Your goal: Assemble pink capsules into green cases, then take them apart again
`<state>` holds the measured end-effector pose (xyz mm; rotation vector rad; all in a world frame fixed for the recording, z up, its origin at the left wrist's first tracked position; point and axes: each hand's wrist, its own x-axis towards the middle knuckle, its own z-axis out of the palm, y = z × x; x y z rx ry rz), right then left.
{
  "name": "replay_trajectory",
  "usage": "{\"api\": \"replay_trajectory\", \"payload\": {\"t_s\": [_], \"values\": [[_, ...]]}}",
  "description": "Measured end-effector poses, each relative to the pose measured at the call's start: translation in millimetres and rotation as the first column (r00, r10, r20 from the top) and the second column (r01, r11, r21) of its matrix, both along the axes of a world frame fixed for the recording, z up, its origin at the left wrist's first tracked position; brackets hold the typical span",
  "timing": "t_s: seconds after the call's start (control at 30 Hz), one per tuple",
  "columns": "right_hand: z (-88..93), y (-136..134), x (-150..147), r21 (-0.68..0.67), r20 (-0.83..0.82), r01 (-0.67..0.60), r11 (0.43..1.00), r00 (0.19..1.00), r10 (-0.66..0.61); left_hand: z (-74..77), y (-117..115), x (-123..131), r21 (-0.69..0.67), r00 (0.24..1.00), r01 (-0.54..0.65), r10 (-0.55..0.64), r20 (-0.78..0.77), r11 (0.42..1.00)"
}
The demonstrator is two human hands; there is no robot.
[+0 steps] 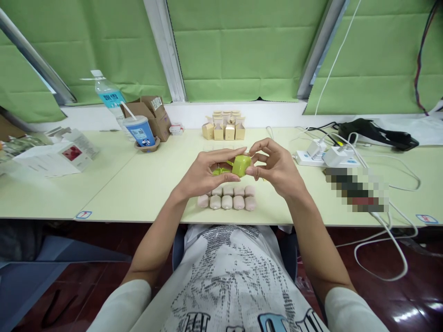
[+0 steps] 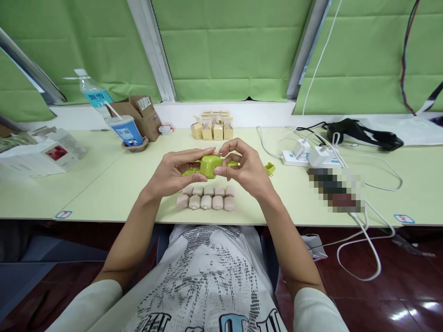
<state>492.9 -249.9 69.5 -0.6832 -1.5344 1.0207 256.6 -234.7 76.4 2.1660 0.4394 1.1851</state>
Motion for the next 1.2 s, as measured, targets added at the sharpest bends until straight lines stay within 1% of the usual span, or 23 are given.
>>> {"api": "replay_trajectory", "payload": {"t_s": [0.07,0.13,0.17,0.23,0.33,0.4,0.5,0.6,0.67,0.73,0.8,0.83,0.87,0.9,0.93,0.97,1.0,1.03,1.07,1.1,1.13,1.2], "values": [[0.4,3.2,5.7,-0.117,0.066,-0.108,0.987,0.991,0.117,-0.1,-1.1,1.7,-0.076,0.998,0.045,-0.047,-0.034,0.996],[-0.6,5.3,6.5,-0.204,0.089,-0.213,0.956,0.968,0.235,-1.6,-1.3,4.1,-0.151,0.998,0.048,-0.052,-0.023,0.987],[-2.1,6.2,4.4,-0.232,0.063,-0.251,0.940,0.960,0.272,-3.0,-0.6,5.6,-0.187,1.000,0.031,-0.030,0.007,0.982],[-6.8,8.2,-4.4,-0.275,-0.058,-0.305,0.912,0.952,0.300,-7.4,2.7,8.7,-0.254,0.996,-0.028,0.048,0.075,0.967],[-15.7,12.5,-21.3,-0.338,-0.270,-0.348,0.874,0.926,0.264,-15.4,10.7,12.4,-0.315,0.980,-0.125,0.167,0.111,0.941],[-20.2,15.5,-29.2,-0.364,-0.362,-0.346,0.865,0.908,0.211,-19.7,15.4,14.0,-0.302,0.974,-0.168,0.204,0.094,0.939],[-23.3,19.1,-33.7,-0.389,-0.433,-0.334,0.858,0.889,0.149,-23.2,18.8,16.0,-0.205,0.967,-0.230,0.247,0.057,0.951],[-25.3,22.5,-37.3,-0.426,-0.502,-0.335,0.840,0.860,0.089,-25.1,20.6,18.4,-0.103,0.955,-0.295,0.296,-0.003,0.950],[-26.6,24.6,-41.4,-0.443,-0.550,-0.328,0.834,0.834,0.035,-26.6,22.9,20.0,-0.077,0.951,-0.308,0.307,-0.021,0.948],[-26.6,26.0,-43.3,-0.436,-0.563,-0.312,0.844,0.826,0.014,-28.0,25.7,21.2,-0.100,0.958,-0.285,0.288,0.010,0.953],[-24.2,26.7,-37.5,-0.400,-0.486,-0.272,0.875,0.873,0.049,-28.3,27.9,21.6,-0.143,0.964,-0.244,0.255,0.071,0.959],[-22.2,27.1,-30.3,-0.368,-0.394,-0.226,0.902,0.917,0.069,-27.9,28.4,21.5,-0.155,0.964,-0.230,0.247,0.100,0.961],[-20.2,27.8,-20.1,-0.326,-0.260,-0.156,0.933,0.963,0.070,-27.1,28.5,21.2,-0.161,0.960,-0.227,0.248,0.127,0.961],[-18.3,29.0,-7.2,-0.270,-0.094,-0.065,0.961,0.995,0.041,-26.0,28.3,20.5,-0.165,0.955,-0.231,0.256,0.151,0.959],[-16.9,30.9,7.5,-0.197,0.097,0.051,0.979,0.995,-0.032,-24.9,28.0,19.6,-0.168,0.948,-0.240,0.268,0.173,0.956],[-16.4,33.7,23.2,-0.125,0.303,0.167,0.978,0.945,-0.123,-23.7,27.6,18.5,-0.171,0.941,-0.248,0.279,0.191,0.954],[-16.8,37.3,38.7,-0.075,0.494,0.247,0.966,0.850,-0.180,-22.7,27.3,17.1,-0.177,0.936,-0.252,0.286,0.206,0.951],[-18.1,41.5,53.1,-0.040,0.654,0.290,0.956,0.731,-0.194,-21.8,27.1,15.6,-0.185,0.933,-0.252,0.289,0.213,0.950],[-20.1,46.1,65.6,-0.035,0.764,0.309,0.950,0.621,-0.174,-21.2,27.2,13.9,-0.191,0.934,-0.254,0.292,0.207,0.948],[-22.5,50.6,75.9,-0.057,0.818,0.306,0.950,0.560,-0.131,-20.6,27.4,11.9,-0.189,0.936,-0.264,0.298,0.187,0.946],[-24.9,54.6,84.0,-0.105,0.835,0.289,0.951,0.545,-0.074,-20.3,28.0,9.9,-0.173,0.938,-0.285,0.311,0.151,0.943],[-27.7,59.5,94.7,-0.201,0.809,0.235,0.951,0.587,0.026,-20.4,30.3,5.4,-0.091,0.937,-0.344,0.348,0.029,0.934]]}}
